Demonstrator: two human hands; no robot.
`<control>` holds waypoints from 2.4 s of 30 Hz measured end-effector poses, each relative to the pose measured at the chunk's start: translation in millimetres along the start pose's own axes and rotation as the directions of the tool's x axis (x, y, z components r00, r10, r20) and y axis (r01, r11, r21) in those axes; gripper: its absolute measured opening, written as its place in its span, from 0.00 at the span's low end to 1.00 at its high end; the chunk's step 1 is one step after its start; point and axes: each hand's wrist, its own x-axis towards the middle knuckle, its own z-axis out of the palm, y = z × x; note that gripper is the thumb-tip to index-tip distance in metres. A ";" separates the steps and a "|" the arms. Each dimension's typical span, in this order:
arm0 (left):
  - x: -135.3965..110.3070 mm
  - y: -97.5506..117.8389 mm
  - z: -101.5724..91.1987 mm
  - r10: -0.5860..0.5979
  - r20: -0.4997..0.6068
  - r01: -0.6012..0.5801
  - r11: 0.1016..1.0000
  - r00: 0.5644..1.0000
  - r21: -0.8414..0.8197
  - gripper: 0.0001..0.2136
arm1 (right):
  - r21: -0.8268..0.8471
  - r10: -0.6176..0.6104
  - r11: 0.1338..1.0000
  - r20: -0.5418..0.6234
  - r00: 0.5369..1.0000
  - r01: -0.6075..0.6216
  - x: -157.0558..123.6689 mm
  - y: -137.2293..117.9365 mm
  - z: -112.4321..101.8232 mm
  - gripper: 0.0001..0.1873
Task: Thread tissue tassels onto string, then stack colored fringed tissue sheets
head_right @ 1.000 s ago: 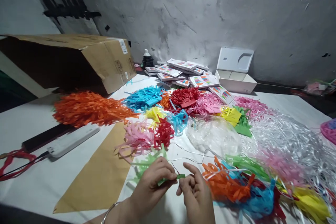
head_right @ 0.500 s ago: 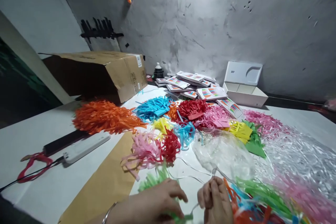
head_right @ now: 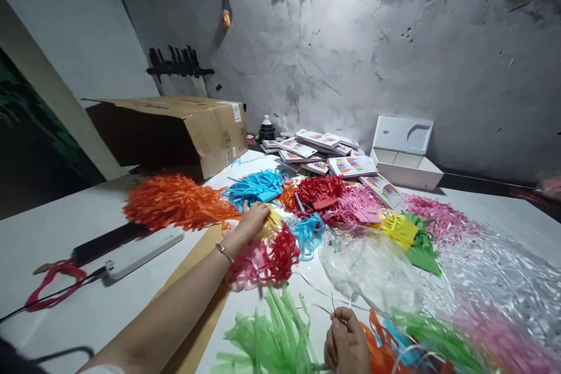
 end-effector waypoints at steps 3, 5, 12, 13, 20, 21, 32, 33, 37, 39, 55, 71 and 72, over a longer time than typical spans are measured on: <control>-3.1 11.2 -24.6 -0.120 -0.115 0.106 0.988 0.986 -0.116 0.09 | -0.035 -0.010 0.999 -0.065 0.998 0.008 -3.1 -2.5 4.7 0.28; -15.3 26.7 -42.7 -0.125 -0.134 0.094 0.971 0.983 -0.220 0.07 | -0.065 -0.025 0.998 -0.132 0.991 0.017 -6.0 -0.9 7.2 0.28; -104.4 108.6 -64.3 0.130 0.199 0.052 0.700 0.971 -0.712 0.10 | -0.354 -0.371 0.894 -0.241 0.897 0.274 -41.2 -24.1 29.3 0.22; -113.8 117.5 -63.2 0.173 0.283 0.128 0.596 0.944 -0.792 0.11 | -0.371 -0.403 0.875 -0.201 0.893 0.312 -46.5 -33.3 34.0 0.20; -140.8 139.1 -49.3 0.268 0.476 0.361 0.383 0.838 -0.850 0.11 | -0.511 -0.407 0.763 0.094 0.909 0.395 -56.8 -75.6 47.3 0.16; -140.8 135.6 -46.8 0.264 0.485 0.362 0.402 0.834 -0.841 0.11 | -0.523 -0.401 0.762 0.079 0.913 0.380 -57.0 -75.3 45.4 0.17; -130.2 110.9 -47.4 0.213 0.060 -0.141 0.806 0.975 -0.576 0.12 | -0.587 -0.468 0.717 -0.004 0.884 0.376 -57.4 -62.2 26.9 0.15; -135.4 120.2 -49.6 0.306 0.137 -0.145 0.741 0.942 -0.656 0.12 | -0.577 -0.464 0.718 0.018 0.886 0.389 -57.9 -61.5 28.0 0.15; -150.6 147.6 -48.8 0.369 0.388 0.112 0.587 0.845 -0.802 0.12 | -0.523 -0.456 0.753 0.021 0.890 0.398 -60.7 -58.2 27.8 0.14; -152.0 149.8 -44.3 0.264 0.443 0.265 0.513 0.857 -0.817 0.12 | -0.532 -0.463 0.758 -0.031 0.886 0.377 -63.1 -56.2 24.7 0.14; -156.7 146.6 -25.1 0.056 0.512 0.487 0.232 0.857 -0.842 0.14 | -0.752 -0.693 0.451 0.045 0.720 0.482 -80.7 -49.1 27.8 0.06; -163.3 138.3 -19.0 0.279 0.212 0.037 0.523 0.937 -0.851 0.03 | -0.080 0.059 0.995 0.047 0.997 -0.055 -65.8 -52.3 25.0 0.31; -163.7 137.0 -18.2 0.310 0.174 -0.023 0.542 0.935 -0.840 0.03 | -0.087 0.080 0.994 0.091 0.993 -0.072 -64.1 -50.7 23.2 0.29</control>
